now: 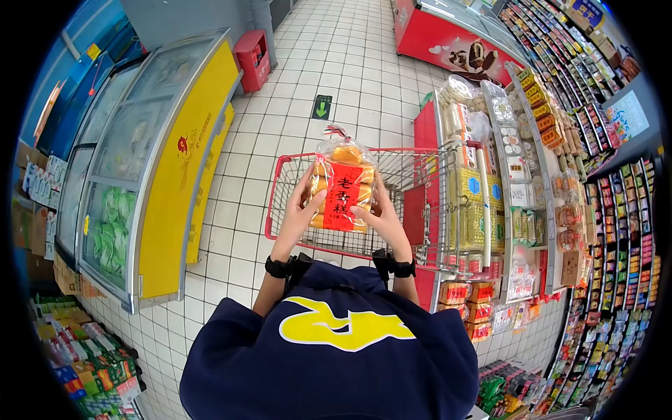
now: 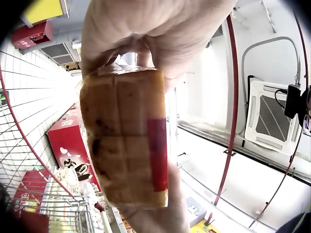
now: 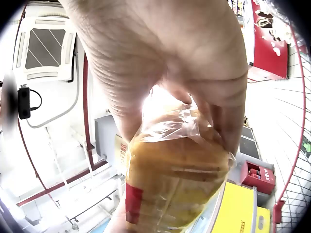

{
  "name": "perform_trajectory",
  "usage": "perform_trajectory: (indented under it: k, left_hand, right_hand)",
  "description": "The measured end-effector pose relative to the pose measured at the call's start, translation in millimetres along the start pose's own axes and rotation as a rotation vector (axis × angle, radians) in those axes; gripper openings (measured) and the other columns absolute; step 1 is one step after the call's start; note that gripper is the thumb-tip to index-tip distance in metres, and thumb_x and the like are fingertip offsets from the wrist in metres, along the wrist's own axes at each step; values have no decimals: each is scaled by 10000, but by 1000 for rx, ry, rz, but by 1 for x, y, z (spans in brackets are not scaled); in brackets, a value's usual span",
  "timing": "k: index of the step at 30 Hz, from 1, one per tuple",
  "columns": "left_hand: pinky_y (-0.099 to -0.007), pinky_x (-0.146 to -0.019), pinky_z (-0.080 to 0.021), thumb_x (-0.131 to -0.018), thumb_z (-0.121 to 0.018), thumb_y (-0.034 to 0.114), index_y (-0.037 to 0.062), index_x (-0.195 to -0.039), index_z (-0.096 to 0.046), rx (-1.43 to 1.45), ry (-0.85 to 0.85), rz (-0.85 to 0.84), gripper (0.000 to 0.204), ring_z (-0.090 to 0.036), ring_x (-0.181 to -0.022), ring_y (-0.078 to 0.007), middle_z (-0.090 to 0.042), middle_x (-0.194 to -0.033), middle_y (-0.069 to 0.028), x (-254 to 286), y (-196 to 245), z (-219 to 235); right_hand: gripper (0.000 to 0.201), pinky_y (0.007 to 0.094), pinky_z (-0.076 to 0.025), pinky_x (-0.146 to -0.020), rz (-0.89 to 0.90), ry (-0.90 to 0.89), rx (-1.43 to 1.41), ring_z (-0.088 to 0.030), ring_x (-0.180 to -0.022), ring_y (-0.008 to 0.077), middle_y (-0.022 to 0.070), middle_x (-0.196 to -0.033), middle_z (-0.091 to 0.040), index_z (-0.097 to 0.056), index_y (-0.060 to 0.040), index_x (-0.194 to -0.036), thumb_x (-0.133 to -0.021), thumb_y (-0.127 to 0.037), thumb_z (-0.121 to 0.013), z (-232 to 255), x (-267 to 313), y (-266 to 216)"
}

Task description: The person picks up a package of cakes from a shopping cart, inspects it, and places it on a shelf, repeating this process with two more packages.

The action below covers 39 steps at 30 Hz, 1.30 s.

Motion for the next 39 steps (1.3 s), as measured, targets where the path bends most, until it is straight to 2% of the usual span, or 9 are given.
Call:
perform_trajectory:
  k: [6, 8, 11, 21, 28, 31, 33, 39]
  left_hand:
    - [-252, -958, -357, -887, -591, 142, 46, -1425, -281, -3, 7, 8, 627, -486, -1091, -94, -535, -1221, -68, 3, -4, 1]
    - [-252, -957, -378, -906, -562, 132, 48, -1431, -260, -59, -33, 12, 611, -479, -1134, -111, -476, -1310, -95, 2, -4, -1]
    - [-235, -917, -394, -891, -587, 135, 42, -1421, -288, -5, -64, 52, 615, -503, -1067, -98, -527, -1234, -75, 1, 0, -9]
    - [-245, -922, -396, -889, -588, 128, 40, -1421, -286, -125, -121, 61, 617, -495, -1068, -99, -522, -1244, -78, 10, -1, -11]
    - [-246, -927, -391, -891, -588, 139, 41, -1418, -294, -80, -116, 138, 611, -491, -1077, -109, -494, -1286, -81, 21, -23, 1]
    - [-263, -972, -355, -901, -574, 152, 31, -1419, -285, -88, -157, 195, 605, -470, -1129, -119, -481, -1301, -90, 24, -41, 2]
    - [-247, -913, -401, -895, -582, 126, 52, -1414, -310, -29, -170, 176, 590, -495, -1062, -103, -505, -1263, -66, 24, -46, -5]
    - [-265, -960, -371, -904, -570, 138, 44, -1416, -300, -3, -332, 245, 586, -490, -1102, -129, -501, -1271, -74, 17, -61, -50]
  right_hand:
    - [923, 289, -484, -835, 3, 6, 25, -561, -1061, 189, 165, -1330, -442, -53, -142, -1474, -802, -103, -684, 0, 5, -2]
    - [928, 289, -487, -835, -19, 13, 21, -563, -1056, 188, 161, -1326, -446, -49, -151, -1475, -800, -92, -683, 1, 6, 1]
    - [927, 290, -488, -836, -31, 34, -10, -565, -1053, 186, 158, -1318, -452, -50, -156, -1475, -800, -88, -682, 5, 12, 2]
    - [930, 290, -479, -852, -82, 96, -26, -558, -1066, 186, 157, -1321, -448, -50, -141, -1474, -800, -86, -688, 4, 32, 10]
    - [939, 291, -471, -860, -151, 134, -68, -553, -1067, 179, 160, -1339, -433, -31, -143, -1475, -803, -92, -685, -6, 43, 35]
    - [936, 291, -470, -858, -148, 161, -113, -551, -1068, 178, 164, -1350, -423, -29, -129, -1473, -804, -94, -683, -6, 49, 42]
    - [933, 289, -470, -855, -161, 198, -65, -552, -1067, 179, 167, -1357, -416, -31, -113, -1471, -803, -86, -682, -2, 57, 42]
    - [919, 285, -470, -855, -177, 364, -63, -552, -1078, 182, 163, -1361, -416, -37, -119, -1473, -806, -53, -667, 26, 92, 27]
Point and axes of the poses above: each hand's wrist, its own x-axis away from the middle knuckle, its own z-axis out of the back of the hand, y = z × x, the point moved 5 cm from there along -x, towards the middle knuckle
